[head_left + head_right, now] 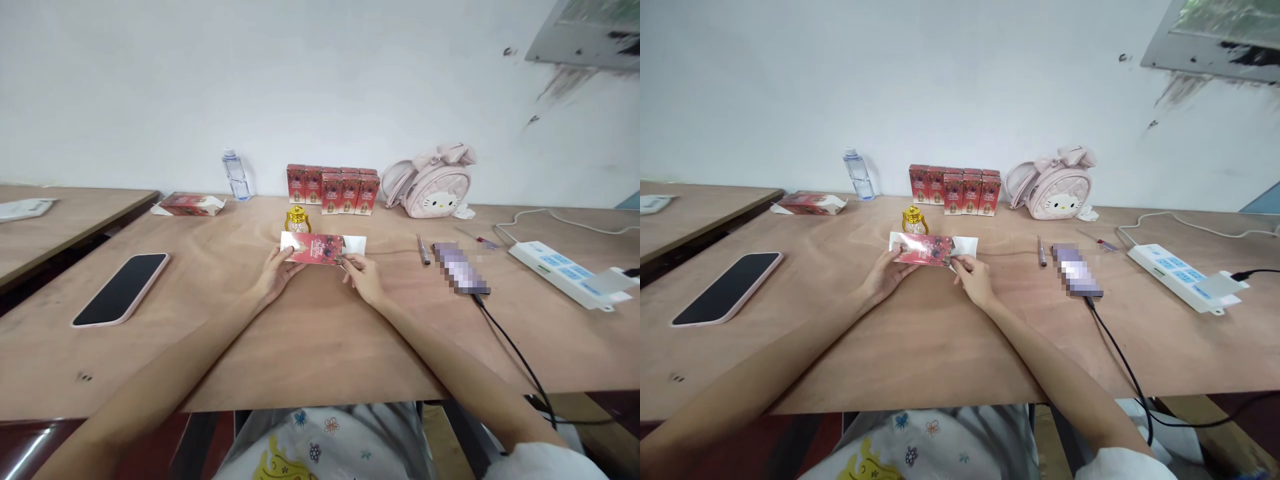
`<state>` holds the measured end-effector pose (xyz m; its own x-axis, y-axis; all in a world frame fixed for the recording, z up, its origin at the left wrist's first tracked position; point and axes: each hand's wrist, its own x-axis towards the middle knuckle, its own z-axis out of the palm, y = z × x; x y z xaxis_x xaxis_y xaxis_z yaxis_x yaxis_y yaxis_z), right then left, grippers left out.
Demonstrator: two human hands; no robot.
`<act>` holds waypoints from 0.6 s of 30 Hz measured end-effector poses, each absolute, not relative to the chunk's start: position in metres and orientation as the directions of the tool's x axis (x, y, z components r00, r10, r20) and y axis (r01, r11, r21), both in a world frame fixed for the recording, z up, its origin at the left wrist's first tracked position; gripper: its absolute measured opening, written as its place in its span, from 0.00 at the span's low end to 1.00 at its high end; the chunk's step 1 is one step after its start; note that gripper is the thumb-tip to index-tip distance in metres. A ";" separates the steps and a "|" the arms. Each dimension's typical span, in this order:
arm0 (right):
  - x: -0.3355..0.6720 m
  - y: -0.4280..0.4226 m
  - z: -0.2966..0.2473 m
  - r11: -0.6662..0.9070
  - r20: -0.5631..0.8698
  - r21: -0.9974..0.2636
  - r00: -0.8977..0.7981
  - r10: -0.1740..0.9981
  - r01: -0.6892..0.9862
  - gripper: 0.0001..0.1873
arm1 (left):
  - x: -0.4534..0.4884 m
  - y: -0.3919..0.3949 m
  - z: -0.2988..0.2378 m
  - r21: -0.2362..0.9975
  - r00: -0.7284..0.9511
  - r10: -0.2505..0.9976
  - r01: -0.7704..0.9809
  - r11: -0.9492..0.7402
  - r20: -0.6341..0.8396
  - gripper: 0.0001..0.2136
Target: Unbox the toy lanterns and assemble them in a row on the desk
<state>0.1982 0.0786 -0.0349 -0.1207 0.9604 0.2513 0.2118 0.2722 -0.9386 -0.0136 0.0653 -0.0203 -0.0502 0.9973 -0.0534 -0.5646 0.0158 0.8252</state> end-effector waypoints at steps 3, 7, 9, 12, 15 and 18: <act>0.196 0.082 -0.035 0.204 0.196 -0.976 -0.099 0.976 0.076 0.22 | -0.014 0.065 -0.020 0.836 -0.022 0.998 -0.547 0.032 -0.052 0.14; 0.196 0.085 -0.034 0.142 0.143 -0.989 -0.029 0.989 -0.040 0.23 | -0.014 0.064 -0.020 0.860 0.020 0.999 -0.510 0.036 -0.030 0.18; 0.197 0.087 -0.034 0.121 0.121 -0.991 -0.010 0.993 -0.051 0.23 | -0.015 0.064 -0.021 0.859 0.039 0.999 -0.510 0.042 -0.026 0.20; 0.200 0.089 -0.035 0.108 0.110 -0.993 -0.029 0.994 -0.046 0.21 | -0.017 0.065 -0.022 0.856 0.059 0.998 -0.515 0.054 -0.028 0.21; 0.202 0.090 -0.036 0.105 0.107 -0.992 -0.037 0.994 -0.070 0.21 | -0.017 0.066 -0.022 0.860 0.078 0.997 -0.508 0.052 -0.014 0.24; 0.203 0.091 -0.037 0.091 0.094 -0.993 -0.032 0.995 -0.081 0.20 | -0.017 0.064 -0.020 0.865 0.098 0.995 -0.500 0.041 0.010 0.25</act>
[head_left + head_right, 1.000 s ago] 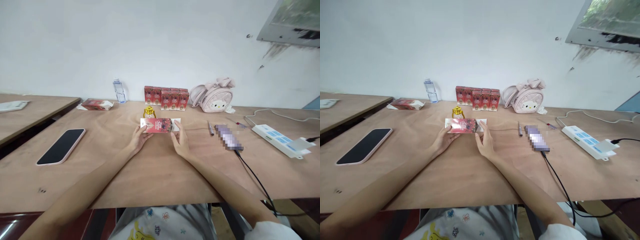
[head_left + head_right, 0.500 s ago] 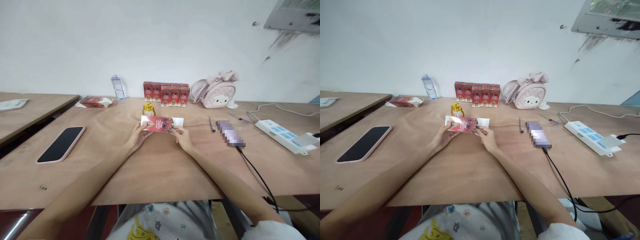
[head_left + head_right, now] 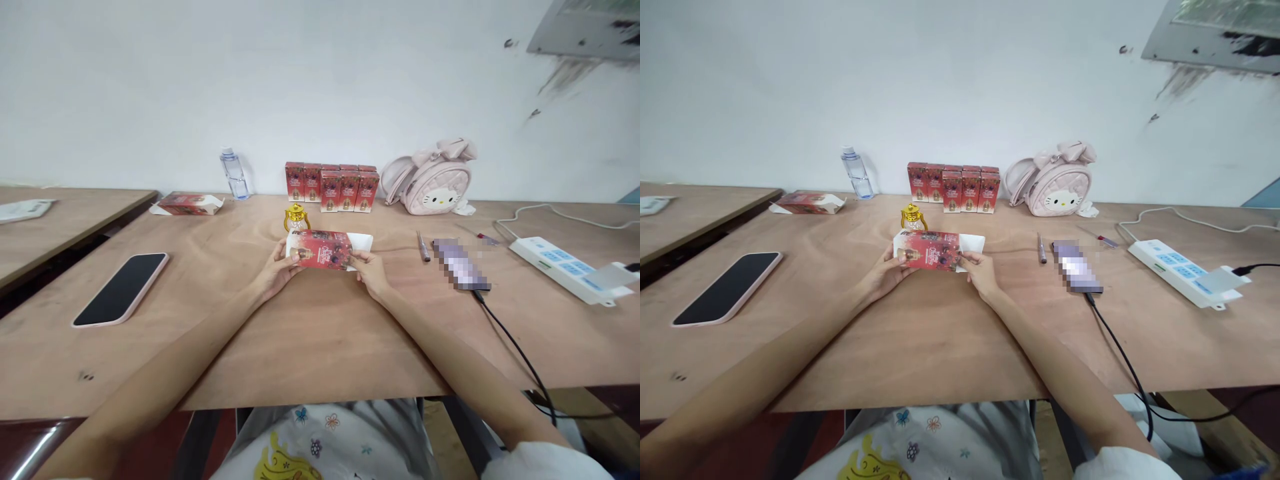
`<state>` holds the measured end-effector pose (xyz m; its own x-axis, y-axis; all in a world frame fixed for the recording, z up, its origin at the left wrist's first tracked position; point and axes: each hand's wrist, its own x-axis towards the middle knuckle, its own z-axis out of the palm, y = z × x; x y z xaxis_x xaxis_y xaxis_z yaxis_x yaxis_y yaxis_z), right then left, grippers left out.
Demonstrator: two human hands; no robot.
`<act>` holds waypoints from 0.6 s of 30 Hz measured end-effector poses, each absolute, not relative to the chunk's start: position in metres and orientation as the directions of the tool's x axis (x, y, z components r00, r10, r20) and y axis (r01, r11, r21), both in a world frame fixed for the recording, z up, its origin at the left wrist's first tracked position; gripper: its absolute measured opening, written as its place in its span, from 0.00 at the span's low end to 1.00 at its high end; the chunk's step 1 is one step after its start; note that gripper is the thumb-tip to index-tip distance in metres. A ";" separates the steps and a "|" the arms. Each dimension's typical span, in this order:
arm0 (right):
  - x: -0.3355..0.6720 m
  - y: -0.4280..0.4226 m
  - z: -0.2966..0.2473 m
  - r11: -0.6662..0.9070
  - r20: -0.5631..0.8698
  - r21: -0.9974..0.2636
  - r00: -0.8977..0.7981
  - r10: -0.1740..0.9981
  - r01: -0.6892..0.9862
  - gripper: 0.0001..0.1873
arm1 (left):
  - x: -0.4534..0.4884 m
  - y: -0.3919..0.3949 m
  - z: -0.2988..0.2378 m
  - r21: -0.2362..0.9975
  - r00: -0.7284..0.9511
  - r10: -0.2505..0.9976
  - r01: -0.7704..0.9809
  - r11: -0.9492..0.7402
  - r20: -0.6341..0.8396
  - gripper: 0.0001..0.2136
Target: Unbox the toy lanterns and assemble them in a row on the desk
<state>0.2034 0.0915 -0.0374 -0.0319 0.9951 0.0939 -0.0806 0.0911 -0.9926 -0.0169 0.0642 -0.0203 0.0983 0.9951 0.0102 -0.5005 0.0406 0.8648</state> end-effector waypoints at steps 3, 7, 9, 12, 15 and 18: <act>0.204 0.093 -0.039 0.089 0.091 -0.995 -0.028 0.995 -0.041 0.18 | -0.016 0.062 -0.018 0.874 0.126 0.992 -0.483 0.050 0.013 0.27; 0.204 0.093 -0.039 0.115 0.114 -0.993 -0.048 0.992 0.017 0.17 | -0.016 0.062 -0.017 0.878 0.135 0.991 -0.477 0.047 0.020 0.29; 0.203 0.092 -0.038 0.128 0.126 -0.991 -0.068 0.990 0.031 0.17 | -0.016 0.062 -0.017 0.872 0.132 0.991 -0.487 0.042 0.026 0.28; 0.202 0.090 -0.035 0.127 0.123 -0.991 -0.075 0.990 0.043 0.18 | -0.016 0.062 -0.018 0.865 0.131 0.991 -0.499 0.043 0.026 0.27; 0.204 0.090 -0.032 0.135 0.134 -0.990 -0.029 0.990 0.038 0.20 | -0.016 0.062 -0.019 0.856 0.111 0.994 -0.515 0.050 0.008 0.25; 0.210 0.094 -0.028 0.183 0.185 -0.983 0.105 0.977 0.027 0.23 | -0.017 0.063 -0.020 0.834 0.083 0.996 -0.548 0.066 -0.024 0.21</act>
<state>0.2104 0.0943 -0.0280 0.1052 0.9771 0.1849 0.0272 0.1830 -0.9827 -0.0166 0.0633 -0.0200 0.0828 0.9963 -0.0242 -0.5476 0.0658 0.8341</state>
